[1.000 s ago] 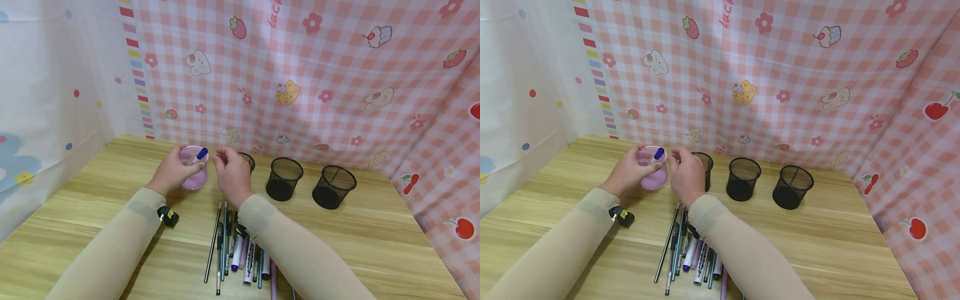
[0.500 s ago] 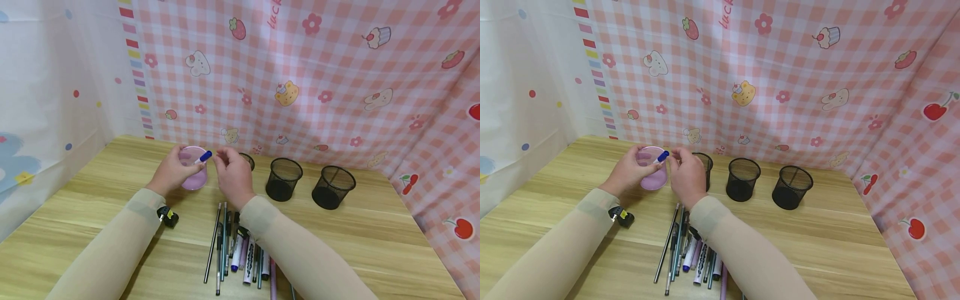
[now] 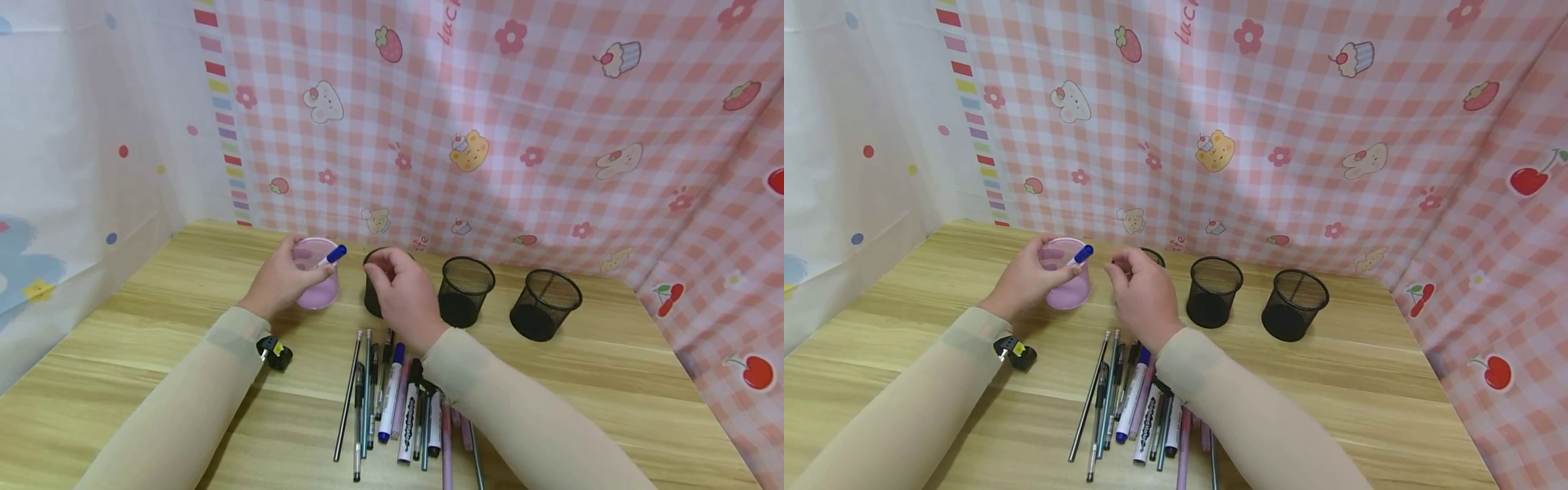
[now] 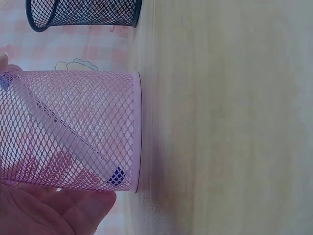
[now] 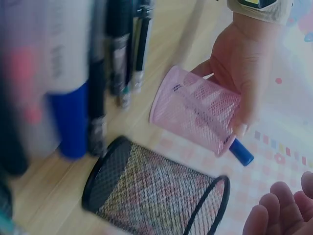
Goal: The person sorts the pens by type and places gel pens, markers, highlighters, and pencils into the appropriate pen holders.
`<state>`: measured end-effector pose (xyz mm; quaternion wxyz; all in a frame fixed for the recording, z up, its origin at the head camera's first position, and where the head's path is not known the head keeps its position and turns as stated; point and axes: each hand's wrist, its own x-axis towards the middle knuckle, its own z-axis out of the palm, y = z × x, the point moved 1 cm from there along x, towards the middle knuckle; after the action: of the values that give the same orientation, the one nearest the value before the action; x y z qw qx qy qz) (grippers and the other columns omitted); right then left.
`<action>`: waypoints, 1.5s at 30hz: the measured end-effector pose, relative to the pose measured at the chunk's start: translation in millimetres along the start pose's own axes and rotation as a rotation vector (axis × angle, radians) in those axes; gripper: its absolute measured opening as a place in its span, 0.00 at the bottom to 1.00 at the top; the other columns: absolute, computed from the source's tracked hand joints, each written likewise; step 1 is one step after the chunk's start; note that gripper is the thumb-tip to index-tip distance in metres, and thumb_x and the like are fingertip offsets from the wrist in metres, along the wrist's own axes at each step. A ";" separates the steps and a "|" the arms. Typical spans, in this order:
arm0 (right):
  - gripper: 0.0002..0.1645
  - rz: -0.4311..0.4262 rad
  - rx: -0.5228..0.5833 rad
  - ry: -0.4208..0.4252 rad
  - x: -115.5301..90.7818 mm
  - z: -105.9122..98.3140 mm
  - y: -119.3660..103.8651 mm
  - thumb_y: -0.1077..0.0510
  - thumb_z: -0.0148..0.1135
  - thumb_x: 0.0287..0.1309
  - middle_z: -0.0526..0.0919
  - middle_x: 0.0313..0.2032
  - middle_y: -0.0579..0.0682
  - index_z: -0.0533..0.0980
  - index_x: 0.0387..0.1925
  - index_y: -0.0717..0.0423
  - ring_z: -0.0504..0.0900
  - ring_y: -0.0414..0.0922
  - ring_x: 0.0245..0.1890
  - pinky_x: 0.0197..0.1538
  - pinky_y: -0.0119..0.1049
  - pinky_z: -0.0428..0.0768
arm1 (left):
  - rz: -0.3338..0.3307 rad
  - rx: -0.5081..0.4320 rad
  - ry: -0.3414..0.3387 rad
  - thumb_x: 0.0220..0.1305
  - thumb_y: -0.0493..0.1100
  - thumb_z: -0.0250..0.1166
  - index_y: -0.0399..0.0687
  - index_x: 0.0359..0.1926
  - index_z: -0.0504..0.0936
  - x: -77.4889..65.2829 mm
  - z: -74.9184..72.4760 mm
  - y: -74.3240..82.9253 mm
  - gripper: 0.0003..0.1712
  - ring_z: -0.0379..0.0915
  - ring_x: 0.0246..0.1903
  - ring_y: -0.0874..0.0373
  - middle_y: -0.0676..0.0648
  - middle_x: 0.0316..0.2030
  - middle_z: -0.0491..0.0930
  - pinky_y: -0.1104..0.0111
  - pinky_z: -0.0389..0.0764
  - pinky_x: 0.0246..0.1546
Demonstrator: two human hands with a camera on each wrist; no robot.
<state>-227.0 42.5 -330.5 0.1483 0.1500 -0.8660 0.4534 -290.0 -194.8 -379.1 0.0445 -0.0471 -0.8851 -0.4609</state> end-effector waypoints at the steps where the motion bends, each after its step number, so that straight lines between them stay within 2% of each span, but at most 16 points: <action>1: 0.12 0.005 -0.005 -0.008 -1.4 -3.9 1.7 0.51 0.63 0.76 0.88 0.41 0.47 0.83 0.52 0.52 0.82 0.43 0.38 0.42 0.40 0.83 | 0.000 0.000 0.000 0.58 0.72 0.73 0.45 0.79 0.59 -0.2 0.2 0.3 0.60 0.74 0.67 0.36 0.33 0.70 0.72 0.40 0.79 0.63; 8: 0.14 0.040 -0.088 -0.048 -10.9 -31.9 12.7 0.50 0.63 0.75 0.88 0.42 0.45 0.82 0.54 0.52 0.82 0.43 0.37 0.42 0.41 0.82 | -0.003 0.006 -0.002 0.60 0.70 0.73 0.45 0.79 0.58 -0.5 0.7 0.6 0.59 0.74 0.67 0.36 0.33 0.71 0.71 0.41 0.79 0.63; 14: 0.13 0.079 -0.153 -0.094 -16.3 -50.6 20.4 0.49 0.62 0.76 0.88 0.40 0.45 0.82 0.54 0.50 0.79 0.43 0.31 0.36 0.39 0.79 | -0.013 0.011 -0.001 0.60 0.70 0.73 0.45 0.80 0.58 0.0 0.7 1.1 0.59 0.73 0.68 0.36 0.33 0.72 0.70 0.40 0.79 0.63; 22: 0.13 0.092 -0.272 -0.231 -20.0 -68.7 30.4 0.51 0.62 0.76 0.88 0.37 0.45 0.83 0.53 0.52 0.80 0.42 0.30 0.37 0.39 0.80 | -0.006 0.015 0.001 0.60 0.70 0.73 0.45 0.79 0.58 0.8 -0.5 0.8 0.59 0.73 0.67 0.35 0.33 0.71 0.71 0.40 0.78 0.64; 29: 0.12 0.101 -0.370 -0.330 -24.5 -78.0 40.2 0.53 0.64 0.74 0.89 0.36 0.46 0.84 0.52 0.54 0.82 0.40 0.32 0.42 0.42 0.83 | -0.008 0.010 -0.007 0.60 0.70 0.73 0.45 0.79 0.58 0.0 -0.7 1.7 0.60 0.72 0.68 0.35 0.33 0.72 0.70 0.39 0.77 0.65; 37: 0.16 0.227 -0.459 -0.515 -35.0 -79.6 44.9 0.52 0.66 0.72 0.88 0.34 0.47 0.83 0.55 0.55 0.81 0.40 0.27 0.34 0.37 0.81 | -0.011 0.010 -0.005 0.60 0.70 0.73 0.45 0.79 0.58 0.7 0.2 1.4 0.59 0.72 0.68 0.36 0.33 0.72 0.70 0.40 0.77 0.65; 45: 0.13 0.207 -0.591 -0.616 -47.5 -74.2 50.0 0.50 0.72 0.66 0.89 0.44 0.49 0.86 0.47 0.53 0.82 0.41 0.34 0.43 0.41 0.84 | -0.009 0.006 -0.006 0.60 0.71 0.73 0.45 0.79 0.57 -0.8 0.1 2.5 0.60 0.73 0.68 0.36 0.33 0.72 0.70 0.40 0.78 0.65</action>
<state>-194.4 137.2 -345.8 -0.1264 0.1418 -0.9727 0.1330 -288.9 -193.3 -377.2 0.0400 -0.0443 -0.8868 -0.4582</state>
